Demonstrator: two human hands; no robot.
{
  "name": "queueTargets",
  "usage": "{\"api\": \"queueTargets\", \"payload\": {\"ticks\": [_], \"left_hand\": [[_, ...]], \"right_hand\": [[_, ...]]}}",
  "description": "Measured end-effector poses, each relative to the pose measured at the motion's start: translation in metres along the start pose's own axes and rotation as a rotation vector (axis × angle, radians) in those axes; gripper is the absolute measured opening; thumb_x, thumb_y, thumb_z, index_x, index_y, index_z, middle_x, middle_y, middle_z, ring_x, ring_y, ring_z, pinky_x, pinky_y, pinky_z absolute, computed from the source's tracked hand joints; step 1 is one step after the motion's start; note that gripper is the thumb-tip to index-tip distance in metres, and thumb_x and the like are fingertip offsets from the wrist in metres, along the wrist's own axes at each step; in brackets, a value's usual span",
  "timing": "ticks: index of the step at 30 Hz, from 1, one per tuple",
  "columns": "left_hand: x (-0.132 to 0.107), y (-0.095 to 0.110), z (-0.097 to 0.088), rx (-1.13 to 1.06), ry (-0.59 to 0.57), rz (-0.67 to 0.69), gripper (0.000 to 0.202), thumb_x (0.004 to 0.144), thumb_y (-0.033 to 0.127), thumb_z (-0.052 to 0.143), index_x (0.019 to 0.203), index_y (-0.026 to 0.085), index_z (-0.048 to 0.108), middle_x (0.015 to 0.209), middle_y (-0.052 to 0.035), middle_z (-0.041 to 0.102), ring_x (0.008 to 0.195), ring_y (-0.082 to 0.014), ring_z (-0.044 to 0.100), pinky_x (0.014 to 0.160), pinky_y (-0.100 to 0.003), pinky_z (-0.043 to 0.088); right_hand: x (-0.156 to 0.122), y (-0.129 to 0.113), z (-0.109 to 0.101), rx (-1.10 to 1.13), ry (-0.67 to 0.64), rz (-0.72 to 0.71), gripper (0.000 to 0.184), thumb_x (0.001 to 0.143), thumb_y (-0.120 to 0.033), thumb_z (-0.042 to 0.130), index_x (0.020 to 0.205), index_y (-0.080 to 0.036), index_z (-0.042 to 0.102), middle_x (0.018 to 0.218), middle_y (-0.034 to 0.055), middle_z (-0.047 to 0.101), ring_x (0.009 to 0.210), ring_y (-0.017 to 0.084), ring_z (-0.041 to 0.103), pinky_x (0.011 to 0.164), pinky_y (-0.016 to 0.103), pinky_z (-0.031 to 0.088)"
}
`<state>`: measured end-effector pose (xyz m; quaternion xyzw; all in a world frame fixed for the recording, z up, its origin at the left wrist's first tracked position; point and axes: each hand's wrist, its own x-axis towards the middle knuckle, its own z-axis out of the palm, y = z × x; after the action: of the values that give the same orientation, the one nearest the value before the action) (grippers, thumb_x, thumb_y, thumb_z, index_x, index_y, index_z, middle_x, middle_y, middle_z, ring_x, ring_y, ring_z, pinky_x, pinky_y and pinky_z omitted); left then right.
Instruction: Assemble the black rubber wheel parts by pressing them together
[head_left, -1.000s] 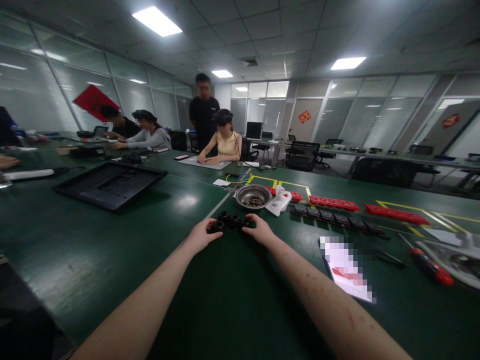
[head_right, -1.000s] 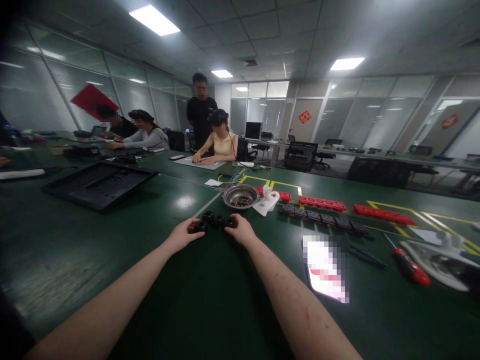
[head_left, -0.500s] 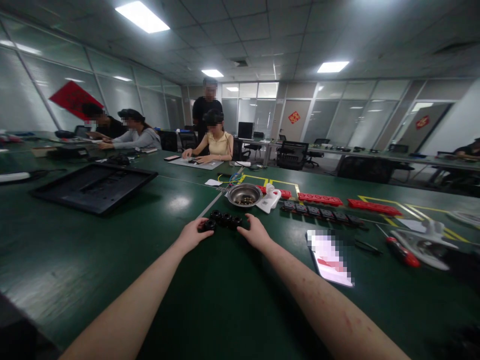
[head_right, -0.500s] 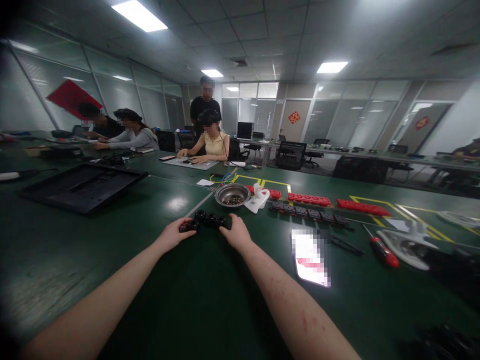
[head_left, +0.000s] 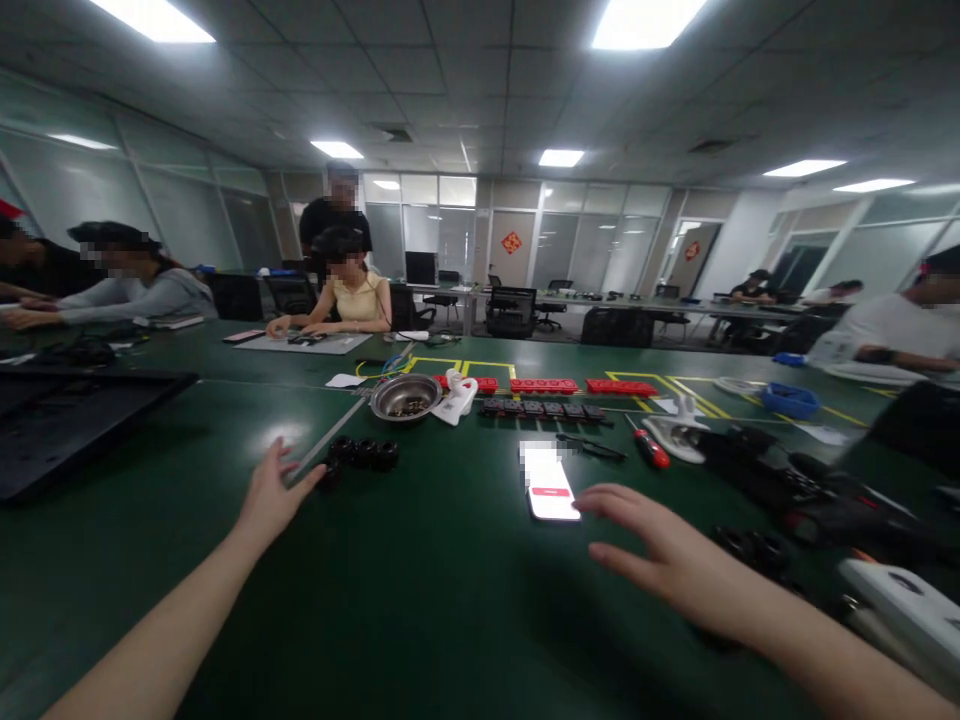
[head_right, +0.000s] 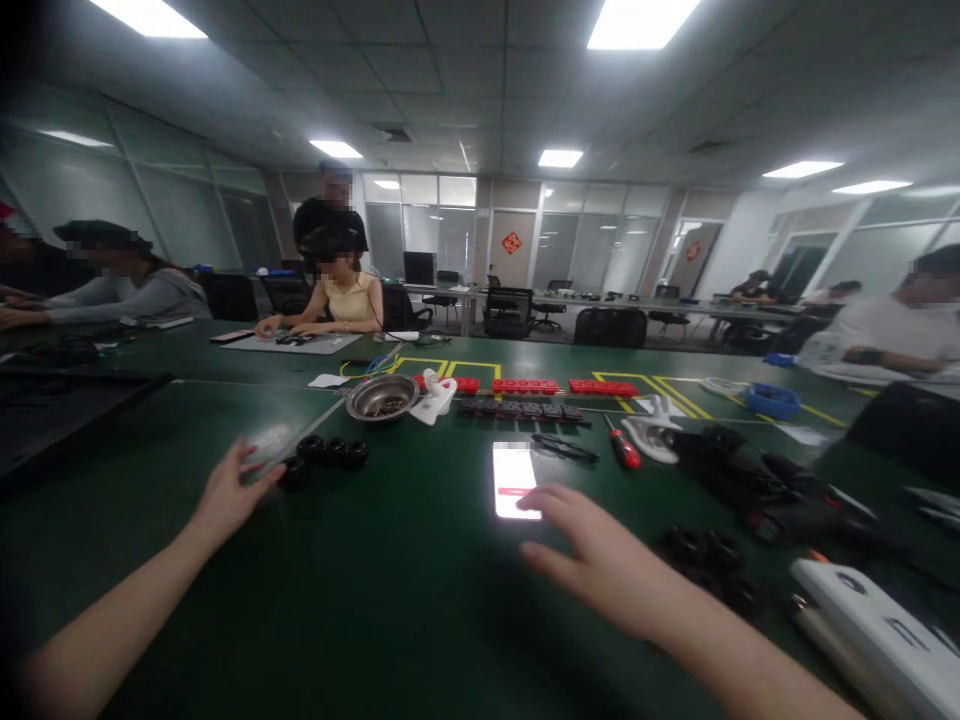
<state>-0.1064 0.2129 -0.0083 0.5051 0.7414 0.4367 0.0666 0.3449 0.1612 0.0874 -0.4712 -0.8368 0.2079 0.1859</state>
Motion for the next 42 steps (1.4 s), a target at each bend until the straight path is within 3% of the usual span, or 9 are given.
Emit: {"api": "queueTargets", "payload": {"ticks": [3, 6, 14, 20, 26, 32, 35, 39, 42], "left_hand": [[-0.017, 0.03, -0.002, 0.099, 0.259, 0.222, 0.062, 0.074, 0.044, 0.046, 0.126, 0.027, 0.018, 0.125, -0.0033, 0.042, 0.113, -0.0261, 0.041, 0.095, -0.045, 0.033], [-0.056, 0.072, 0.012, 0.132, 0.183, 0.52, 0.055, 0.073, 0.045, 0.045, 0.119, 0.018, 0.032, 0.11, -0.0073, 0.049, 0.106, -0.0285, 0.045, 0.092, -0.047, 0.036], [-0.2, 0.165, 0.093, -0.003, -0.829, 1.171, 0.055, 0.074, 0.028, 0.05, 0.125, 0.026, 0.029, 0.122, -0.0074, 0.048, 0.111, -0.0232, 0.044, 0.098, -0.047, 0.03], [-0.219, 0.183, 0.111, 0.013, -1.103, 1.024, 0.061, 0.074, 0.046, 0.048, 0.128, 0.025, 0.028, 0.128, -0.0106, 0.044, 0.115, -0.0284, 0.041, 0.096, -0.049, 0.032], [-0.218, 0.174, 0.109, -0.01, -1.022, 0.958, 0.06, 0.075, 0.041, 0.048, 0.129, 0.027, 0.025, 0.13, -0.0099, 0.042, 0.116, -0.0289, 0.04, 0.095, -0.051, 0.032], [-0.219, 0.149, 0.122, -0.16, -0.552, 1.005, 0.067, 0.078, 0.053, 0.03, 0.133, 0.019, 0.011, 0.137, -0.0156, 0.028, 0.124, -0.0323, 0.025, 0.098, -0.055, 0.022], [-0.219, 0.146, 0.122, -0.328, -0.407, 0.961, 0.065, 0.079, 0.056, 0.021, 0.133, 0.02, 0.011, 0.134, -0.0132, 0.032, 0.123, -0.0276, 0.028, 0.101, -0.048, 0.02], [-0.219, 0.147, 0.117, -0.454, -0.208, 0.897, 0.047, 0.083, 0.047, 0.026, 0.128, 0.031, 0.023, 0.117, -0.0056, 0.047, 0.114, -0.0206, 0.041, 0.1, -0.041, 0.027], [-0.219, 0.146, 0.117, -0.296, -0.193, 0.807, 0.046, 0.079, 0.046, 0.041, 0.121, 0.029, 0.035, 0.105, -0.0071, 0.055, 0.102, -0.0225, 0.05, 0.087, -0.037, 0.041]], "right_hand": [[-0.03, 0.064, -0.046, -0.012, 0.186, 0.261, 0.038, 0.074, -0.041, 0.05, 0.106, -0.021, 0.054, 0.108, 0.008, 0.057, 0.095, 0.023, 0.054, 0.083, 0.036, 0.042], [-0.055, 0.12, -0.074, -0.072, 0.101, 0.355, 0.047, 0.07, -0.042, 0.052, 0.109, -0.016, 0.053, 0.112, 0.0102, 0.056, 0.1, 0.026, 0.052, 0.087, 0.035, 0.04], [-0.065, 0.167, -0.066, -0.368, -0.097, 0.321, 0.053, 0.068, -0.029, 0.053, 0.12, -0.018, 0.047, 0.116, 0.009, 0.054, 0.105, 0.027, 0.049, 0.09, 0.034, 0.036], [-0.032, 0.179, -0.059, -0.405, -0.099, 0.297, 0.038, 0.069, -0.034, 0.056, 0.102, -0.017, 0.059, 0.088, 0.0102, 0.066, 0.089, 0.029, 0.057, 0.093, 0.049, 0.023], [0.016, 0.138, -0.03, -0.431, -0.095, 0.193, 0.031, 0.069, -0.037, 0.056, 0.089, -0.014, 0.061, 0.083, 0.0125, 0.065, 0.082, 0.028, 0.058, 0.087, 0.046, 0.03], [-0.007, 0.04, 0.019, -0.365, -0.239, -0.065, 0.036, 0.06, -0.038, 0.062, 0.09, -0.018, 0.061, 0.076, 0.0073, 0.064, 0.07, 0.024, 0.058, 0.066, 0.032, 0.042], [-0.025, 0.009, 0.043, 0.015, -0.357, -0.173, 0.032, 0.064, -0.042, 0.059, 0.084, -0.017, 0.061, 0.065, 0.0023, 0.058, 0.056, 0.016, 0.052, 0.052, 0.024, 0.038], [-0.023, 0.008, 0.074, 0.706, -0.251, 0.106, 0.031, 0.067, -0.045, 0.053, 0.073, -0.014, 0.053, 0.057, -0.0031, 0.043, 0.05, 0.009, 0.04, 0.045, 0.019, 0.031], [-0.014, 0.021, 0.098, 0.914, -0.137, 0.237, 0.038, 0.075, -0.049, 0.039, 0.06, -0.015, 0.047, 0.055, -0.0022, 0.039, 0.053, 0.01, 0.04, 0.049, 0.021, 0.034]]}}
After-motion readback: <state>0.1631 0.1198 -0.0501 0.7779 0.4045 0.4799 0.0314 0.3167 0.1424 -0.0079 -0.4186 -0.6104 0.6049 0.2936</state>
